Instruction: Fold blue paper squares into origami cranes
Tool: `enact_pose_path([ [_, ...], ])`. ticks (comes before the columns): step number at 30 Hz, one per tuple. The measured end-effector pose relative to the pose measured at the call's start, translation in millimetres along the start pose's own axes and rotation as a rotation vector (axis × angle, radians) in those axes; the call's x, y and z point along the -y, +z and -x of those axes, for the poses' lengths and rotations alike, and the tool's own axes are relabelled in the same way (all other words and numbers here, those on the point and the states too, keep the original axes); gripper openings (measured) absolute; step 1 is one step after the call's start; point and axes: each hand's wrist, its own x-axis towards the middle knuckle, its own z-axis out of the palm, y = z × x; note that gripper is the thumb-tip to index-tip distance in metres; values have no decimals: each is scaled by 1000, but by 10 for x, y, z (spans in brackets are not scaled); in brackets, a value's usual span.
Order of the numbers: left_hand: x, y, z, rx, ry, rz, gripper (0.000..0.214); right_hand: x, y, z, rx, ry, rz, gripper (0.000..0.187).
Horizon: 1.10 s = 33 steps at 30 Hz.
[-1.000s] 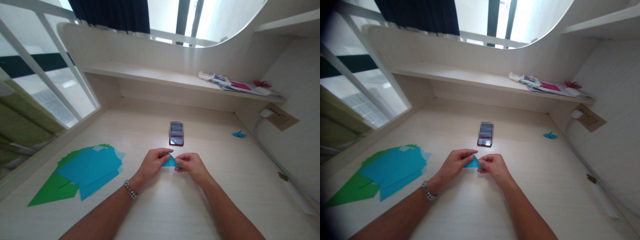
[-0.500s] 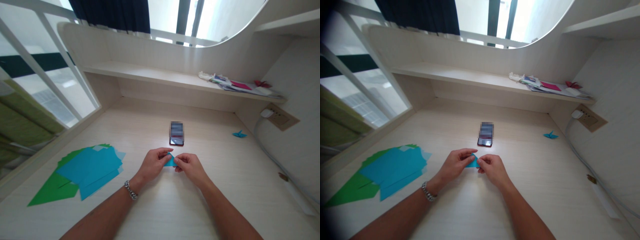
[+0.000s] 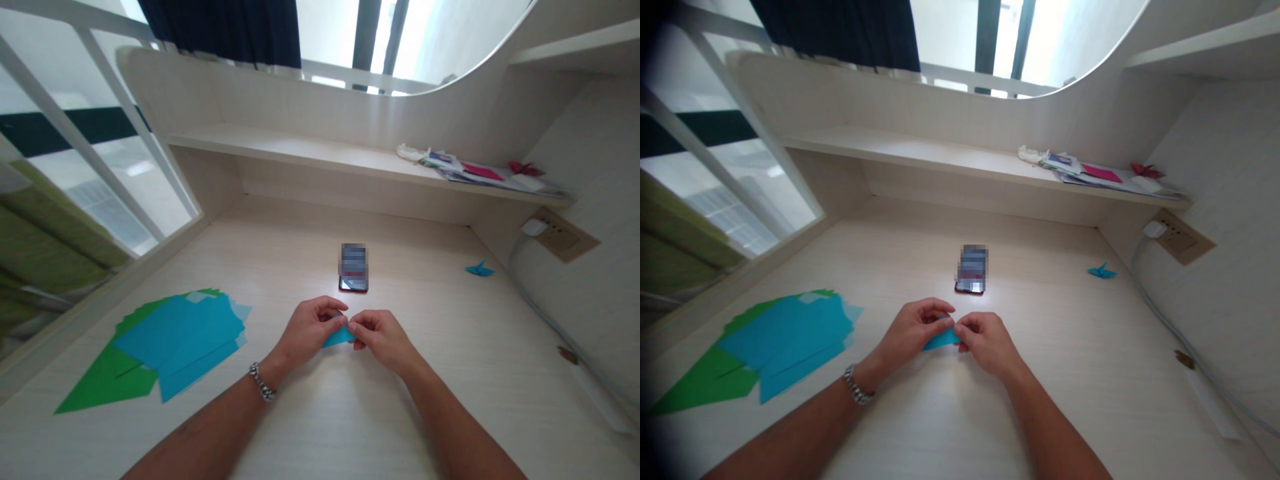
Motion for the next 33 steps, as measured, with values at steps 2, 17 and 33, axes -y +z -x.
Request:
enact_pose_path([
  [2, 10, 7, 2, 5, 8, 2, 18, 1, -9, 5, 12, 2, 11, 24],
  [17, 1, -34, -3, -45, 41, -94, 23, 42, -75, 34, -67, -108, 79, 14],
  [33, -12, -37, -13, 2, 23, -109, 25, -23, -51, -15, -186, -111, -171, 16],
])
